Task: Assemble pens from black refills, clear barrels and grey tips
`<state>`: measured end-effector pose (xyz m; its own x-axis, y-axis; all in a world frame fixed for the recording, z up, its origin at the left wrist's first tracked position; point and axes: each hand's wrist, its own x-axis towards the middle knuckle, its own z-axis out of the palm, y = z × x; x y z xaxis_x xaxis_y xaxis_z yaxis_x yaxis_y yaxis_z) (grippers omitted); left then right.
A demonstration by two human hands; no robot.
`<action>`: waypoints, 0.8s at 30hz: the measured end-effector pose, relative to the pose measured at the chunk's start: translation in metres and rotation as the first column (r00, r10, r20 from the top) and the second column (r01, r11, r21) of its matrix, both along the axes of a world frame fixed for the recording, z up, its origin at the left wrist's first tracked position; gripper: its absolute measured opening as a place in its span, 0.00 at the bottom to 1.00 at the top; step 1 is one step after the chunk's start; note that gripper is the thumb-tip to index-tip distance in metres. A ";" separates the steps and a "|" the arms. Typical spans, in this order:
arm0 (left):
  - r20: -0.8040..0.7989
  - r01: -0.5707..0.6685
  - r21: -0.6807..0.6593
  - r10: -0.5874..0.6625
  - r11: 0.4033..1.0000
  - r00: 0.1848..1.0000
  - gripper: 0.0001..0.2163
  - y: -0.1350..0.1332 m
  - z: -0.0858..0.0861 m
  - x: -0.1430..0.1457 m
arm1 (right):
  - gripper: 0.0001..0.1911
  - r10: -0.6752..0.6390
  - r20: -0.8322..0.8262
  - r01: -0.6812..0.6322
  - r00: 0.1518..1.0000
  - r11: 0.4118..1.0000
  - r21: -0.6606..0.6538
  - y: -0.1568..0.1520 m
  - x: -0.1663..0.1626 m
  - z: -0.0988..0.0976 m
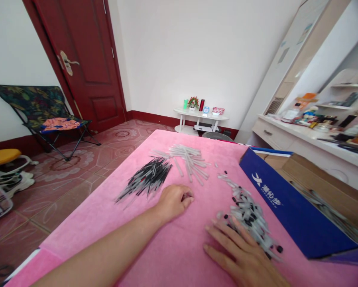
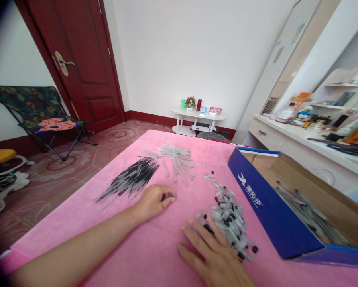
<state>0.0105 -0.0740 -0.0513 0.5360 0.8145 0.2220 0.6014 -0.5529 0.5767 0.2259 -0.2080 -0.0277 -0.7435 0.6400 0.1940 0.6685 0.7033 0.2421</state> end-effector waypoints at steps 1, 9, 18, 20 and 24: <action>-0.007 -0.003 -0.004 0.003 1.000 1.000 0.09 0.000 0.001 0.000 | 0.27 0.005 0.018 -0.005 1.000 1.000 -0.014 0.001 0.003 -0.002; -0.011 -0.005 -0.015 0.005 1.000 1.000 0.10 -0.001 0.004 0.000 | 0.24 -0.206 -0.088 0.197 0.974 0.974 -0.109 0.058 0.021 -0.008; -0.013 -0.003 0.006 0.003 1.000 1.000 0.10 0.000 0.000 0.000 | 0.17 -0.363 -0.144 0.356 0.920 0.931 -0.073 0.106 0.018 -0.001; -0.012 0.004 0.018 -0.004 1.000 1.000 0.09 0.001 -0.001 -0.001 | 0.18 -0.415 -0.156 0.407 0.896 0.910 -0.082 0.104 0.017 0.005; -0.020 0.007 0.020 -0.007 1.000 1.000 0.10 0.001 0.000 -0.001 | 0.24 -0.510 -0.189 0.510 0.839 0.859 -0.055 0.070 0.019 0.019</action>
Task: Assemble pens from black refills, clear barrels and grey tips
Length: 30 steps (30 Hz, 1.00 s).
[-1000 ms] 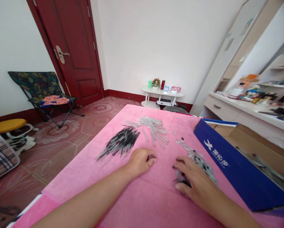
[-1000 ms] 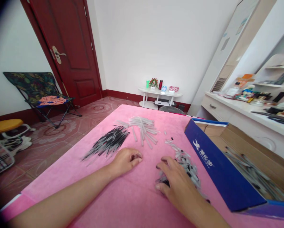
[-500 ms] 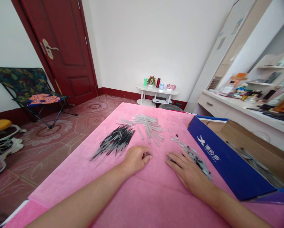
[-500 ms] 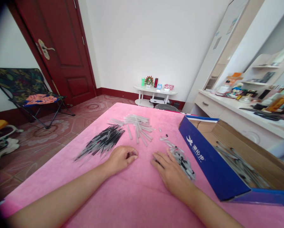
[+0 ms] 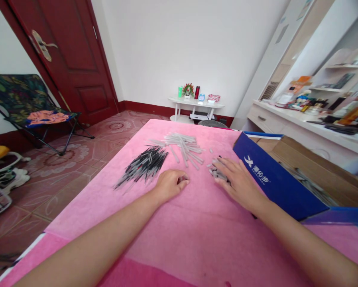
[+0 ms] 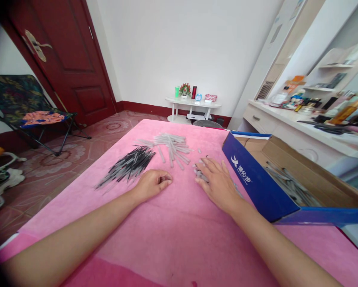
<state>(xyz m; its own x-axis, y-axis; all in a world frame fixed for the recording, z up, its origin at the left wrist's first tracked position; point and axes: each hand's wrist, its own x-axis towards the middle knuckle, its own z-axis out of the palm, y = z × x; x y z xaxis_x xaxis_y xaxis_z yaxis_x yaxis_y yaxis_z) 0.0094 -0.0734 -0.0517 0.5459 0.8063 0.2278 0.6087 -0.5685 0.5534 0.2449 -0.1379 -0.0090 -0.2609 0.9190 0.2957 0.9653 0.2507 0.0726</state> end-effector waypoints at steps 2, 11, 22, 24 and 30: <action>-0.013 -0.012 -0.014 0.012 1.000 1.000 0.10 0.000 0.001 0.001 | 0.26 -0.076 0.010 0.076 0.997 0.996 0.036 -0.027 0.005 -0.002; -0.030 -0.044 -0.004 0.044 0.999 0.999 0.09 -0.004 0.007 0.002 | 0.36 -0.284 -0.077 0.289 0.956 0.956 0.057 -0.049 0.036 -0.058; 0.095 -0.023 -0.023 0.025 0.999 0.995 0.09 -0.003 0.002 0.002 | 0.29 -0.280 -0.082 0.288 0.956 0.951 0.109 0.010 0.009 -0.050; 0.197 -0.048 -0.028 0.053 0.998 0.979 0.11 -0.002 0.003 0.001 | 0.28 -0.265 -0.100 0.278 0.959 0.950 0.146 0.009 0.002 -0.044; 0.579 -0.241 -0.063 0.232 0.968 0.781 0.15 0.004 0.013 -0.007 | 0.16 0.007 -0.185 0.026 0.983 0.984 0.176 0.024 -0.043 -0.010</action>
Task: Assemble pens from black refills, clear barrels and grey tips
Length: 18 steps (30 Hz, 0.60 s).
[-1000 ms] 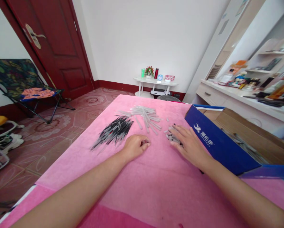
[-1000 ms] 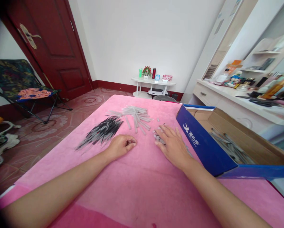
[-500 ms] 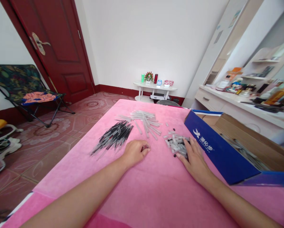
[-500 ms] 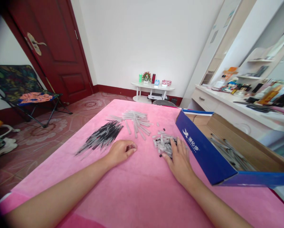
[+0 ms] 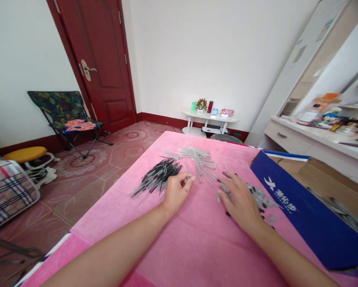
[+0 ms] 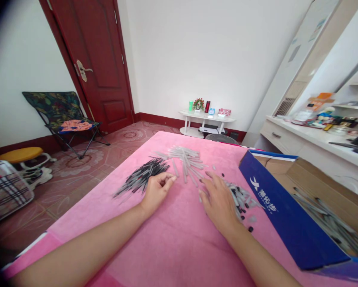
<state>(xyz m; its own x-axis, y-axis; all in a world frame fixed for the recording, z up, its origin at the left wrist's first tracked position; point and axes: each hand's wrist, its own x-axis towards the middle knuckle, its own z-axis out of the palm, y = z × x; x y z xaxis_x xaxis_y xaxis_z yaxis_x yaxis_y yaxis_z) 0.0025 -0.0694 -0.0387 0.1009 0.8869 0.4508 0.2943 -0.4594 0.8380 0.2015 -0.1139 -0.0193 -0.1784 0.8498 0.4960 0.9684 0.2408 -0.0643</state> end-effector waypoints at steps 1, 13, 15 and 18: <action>0.049 -0.017 -0.003 0.017 1.000 0.999 0.15 0.002 0.001 -0.002 | 0.14 0.014 0.006 -0.014 1.000 0.999 -0.044 0.006 -0.009 0.003; 0.028 0.093 -0.092 -0.090 0.991 0.996 0.16 -0.003 -0.003 0.002 | 0.15 -0.269 0.068 0.276 0.961 0.901 -0.336 0.040 -0.027 0.023; 0.053 0.132 -0.131 -0.126 0.983 0.991 0.17 -0.006 0.000 0.004 | 0.14 -0.207 -0.045 0.177 0.977 0.914 -0.364 0.034 -0.025 0.037; 0.195 0.234 -0.212 -0.194 0.949 0.961 0.20 -0.006 0.006 0.005 | 0.12 -0.025 -0.265 -0.073 0.964 0.933 -0.352 0.024 -0.035 0.051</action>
